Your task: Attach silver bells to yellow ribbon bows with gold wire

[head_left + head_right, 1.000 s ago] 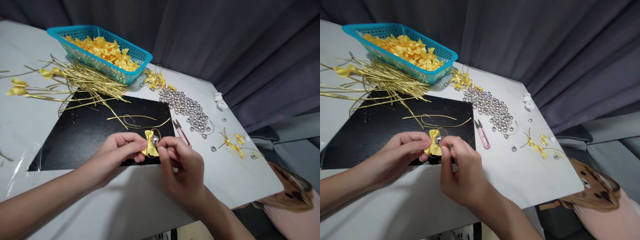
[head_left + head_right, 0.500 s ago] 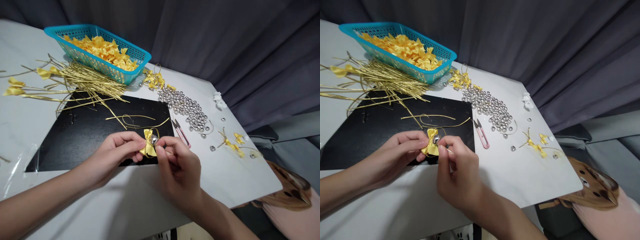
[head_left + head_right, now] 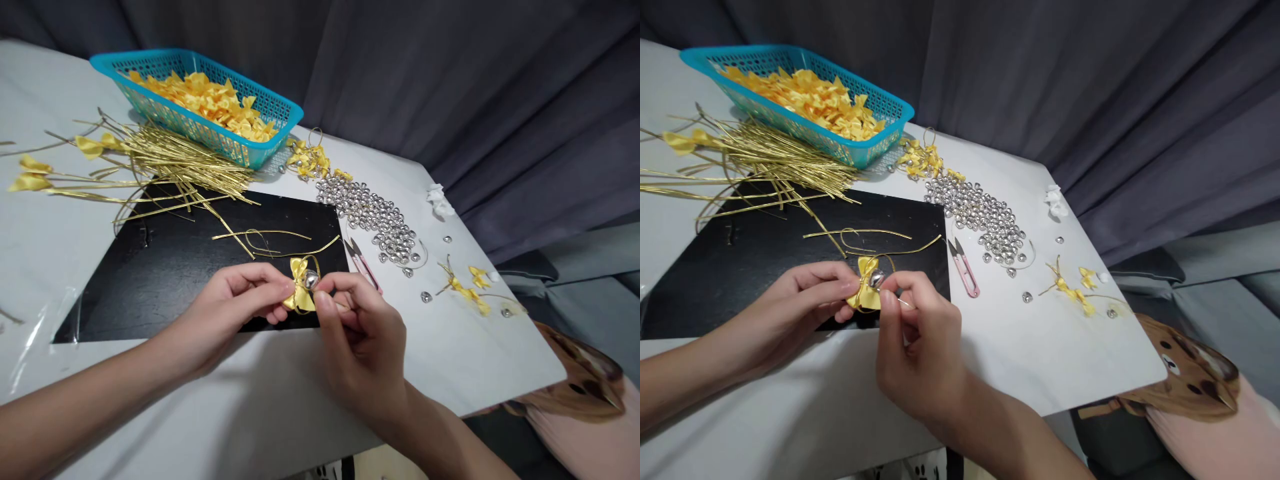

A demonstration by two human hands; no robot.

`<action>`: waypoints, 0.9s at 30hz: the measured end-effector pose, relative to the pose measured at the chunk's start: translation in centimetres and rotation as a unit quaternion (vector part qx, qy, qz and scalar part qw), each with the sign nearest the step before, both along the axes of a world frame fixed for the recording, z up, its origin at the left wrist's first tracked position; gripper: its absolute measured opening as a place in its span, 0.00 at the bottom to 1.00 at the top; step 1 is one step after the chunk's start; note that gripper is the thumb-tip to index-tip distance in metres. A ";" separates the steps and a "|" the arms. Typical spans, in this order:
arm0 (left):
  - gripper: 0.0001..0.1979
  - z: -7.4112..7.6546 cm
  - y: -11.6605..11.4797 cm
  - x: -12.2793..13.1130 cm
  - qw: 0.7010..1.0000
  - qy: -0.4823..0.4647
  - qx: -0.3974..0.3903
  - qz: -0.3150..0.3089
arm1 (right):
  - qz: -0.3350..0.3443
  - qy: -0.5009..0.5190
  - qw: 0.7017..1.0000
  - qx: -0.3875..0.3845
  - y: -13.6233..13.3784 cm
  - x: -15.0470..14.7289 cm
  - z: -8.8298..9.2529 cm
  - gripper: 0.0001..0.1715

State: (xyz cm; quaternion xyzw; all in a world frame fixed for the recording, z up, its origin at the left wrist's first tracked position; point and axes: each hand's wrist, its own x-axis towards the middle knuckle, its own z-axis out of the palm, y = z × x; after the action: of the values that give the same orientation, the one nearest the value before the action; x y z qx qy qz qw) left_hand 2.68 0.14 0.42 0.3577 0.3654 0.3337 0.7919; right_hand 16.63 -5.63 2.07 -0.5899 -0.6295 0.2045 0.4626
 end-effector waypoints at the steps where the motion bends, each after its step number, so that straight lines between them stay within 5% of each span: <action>1: 0.06 0.0 0.0 0.0 1.000 0.001 0.001 0.000 | -0.001 0.007 1.000 -0.004 0.0 0.0 0.0 0.04; 11: 0.06 -0.6 -0.1 -0.3 0.999 0.000 0.025 -0.019 | 0.011 0.048 0.999 -0.019 0.1 0.0 0.0 0.04; 27: 0.06 -0.5 0.0 -0.3 0.999 -0.027 0.006 -0.032 | 0.019 -0.059 0.997 0.051 -0.1 0.2 0.1 0.06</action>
State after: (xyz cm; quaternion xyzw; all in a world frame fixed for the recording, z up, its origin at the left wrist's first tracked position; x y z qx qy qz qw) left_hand 2.43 0.13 -0.07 0.3653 0.3297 0.3199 0.8097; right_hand 16.86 -5.71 2.16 -0.5644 -0.6764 0.1452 0.4504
